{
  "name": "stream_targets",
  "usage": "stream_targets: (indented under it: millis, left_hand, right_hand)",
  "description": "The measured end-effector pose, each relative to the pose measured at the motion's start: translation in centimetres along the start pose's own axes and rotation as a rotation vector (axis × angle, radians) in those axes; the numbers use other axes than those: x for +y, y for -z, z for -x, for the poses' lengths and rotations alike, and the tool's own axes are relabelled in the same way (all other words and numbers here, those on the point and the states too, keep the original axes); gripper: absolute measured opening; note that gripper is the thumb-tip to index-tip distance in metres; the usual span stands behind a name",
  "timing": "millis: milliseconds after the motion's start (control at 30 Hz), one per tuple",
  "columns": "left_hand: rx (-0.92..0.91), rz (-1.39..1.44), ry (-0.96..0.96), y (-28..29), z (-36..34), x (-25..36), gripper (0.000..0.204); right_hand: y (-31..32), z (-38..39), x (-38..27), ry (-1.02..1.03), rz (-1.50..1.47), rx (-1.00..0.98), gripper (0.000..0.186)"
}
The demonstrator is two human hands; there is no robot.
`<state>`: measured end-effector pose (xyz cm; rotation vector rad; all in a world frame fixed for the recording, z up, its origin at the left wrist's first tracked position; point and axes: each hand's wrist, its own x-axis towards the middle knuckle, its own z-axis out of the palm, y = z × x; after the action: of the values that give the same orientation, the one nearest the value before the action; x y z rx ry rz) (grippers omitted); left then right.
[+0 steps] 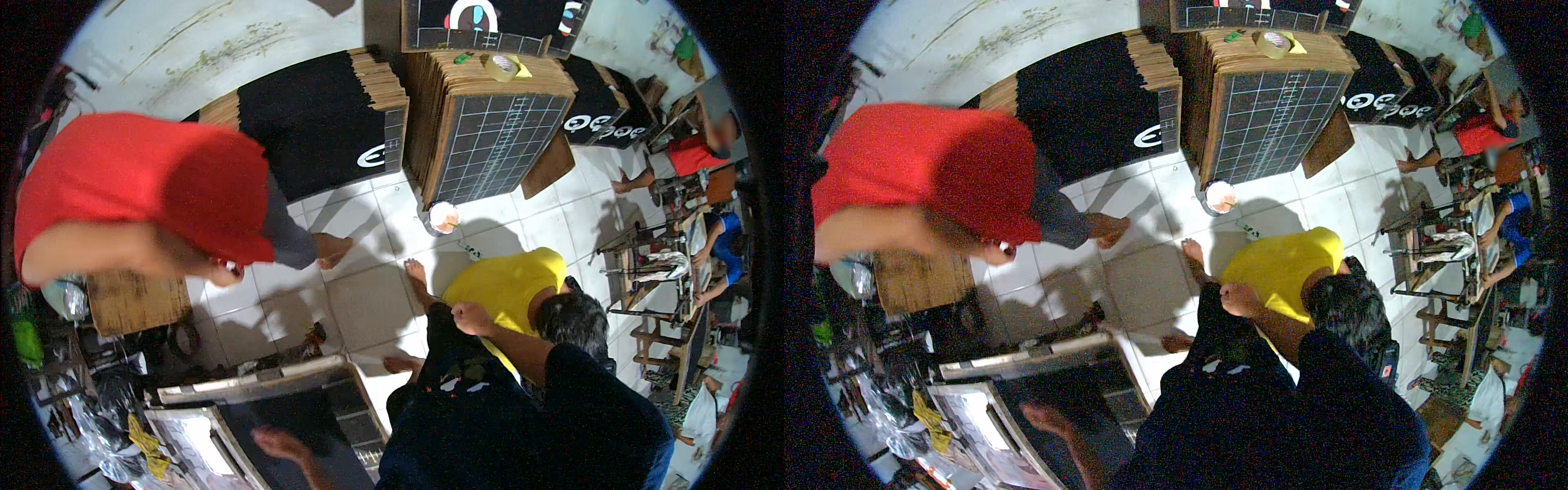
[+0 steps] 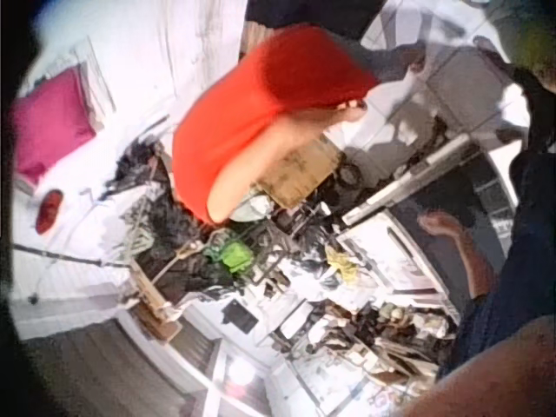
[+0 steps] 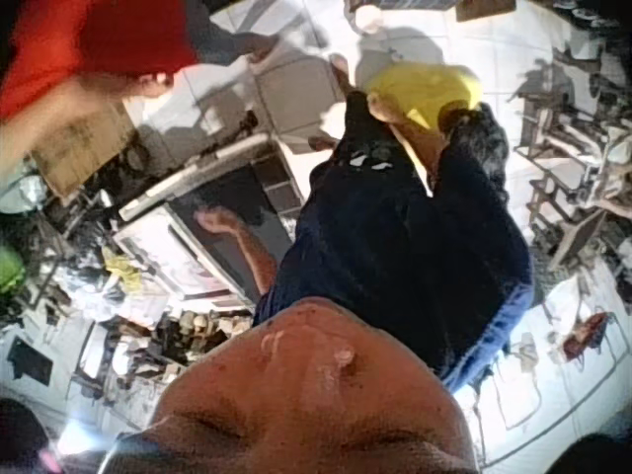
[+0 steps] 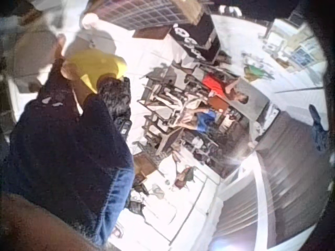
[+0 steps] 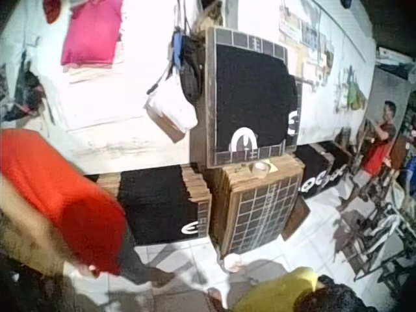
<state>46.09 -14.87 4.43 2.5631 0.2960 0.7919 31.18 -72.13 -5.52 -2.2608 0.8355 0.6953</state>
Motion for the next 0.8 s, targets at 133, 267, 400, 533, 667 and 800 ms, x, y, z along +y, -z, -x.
stream_targets:
  millis: [133, 267, 400, 533, 667, 800]
  left_hand:
    - [-0.586, 0.563, 0.289, -9.6, 2.7, 23.2, 0.031]
    - [-1.103, 0.556, 0.234, -22.6, 6.4, 33.6, 0.033]
    - [-1.546, 0.509, 0.272, -42.6, 14.4, 31.3, 0.031]
    - [-1.578, 0.638, -0.104, -61.5, 26.1, 29.1, 0.029]
    - [-1.821, 0.324, 0.167, -75.0, 34.9, 32.5, 0.031]
    - [-1.799, 0.425, 0.029, -79.5, 38.5, 35.8, 0.034]
  right_hand:
    - [-0.6, -4.6, -1.4, -0.151, 0.005, -0.042, 0.056]
    - [-0.7, -10.3, -1.2, -0.330, 0.038, -0.303, 0.081]
    - [-0.4, -13.0, -0.1, -0.300, 0.047, -0.323, 0.093]
    - [0.5, -13.3, 1.1, -0.285, -0.029, -0.268, 0.094]
    - [1.9, -13.4, 2.2, -0.311, -0.120, -0.188, 0.095]
    - [2.4, -13.5, 2.8, -0.365, -0.189, -0.172, 0.091]
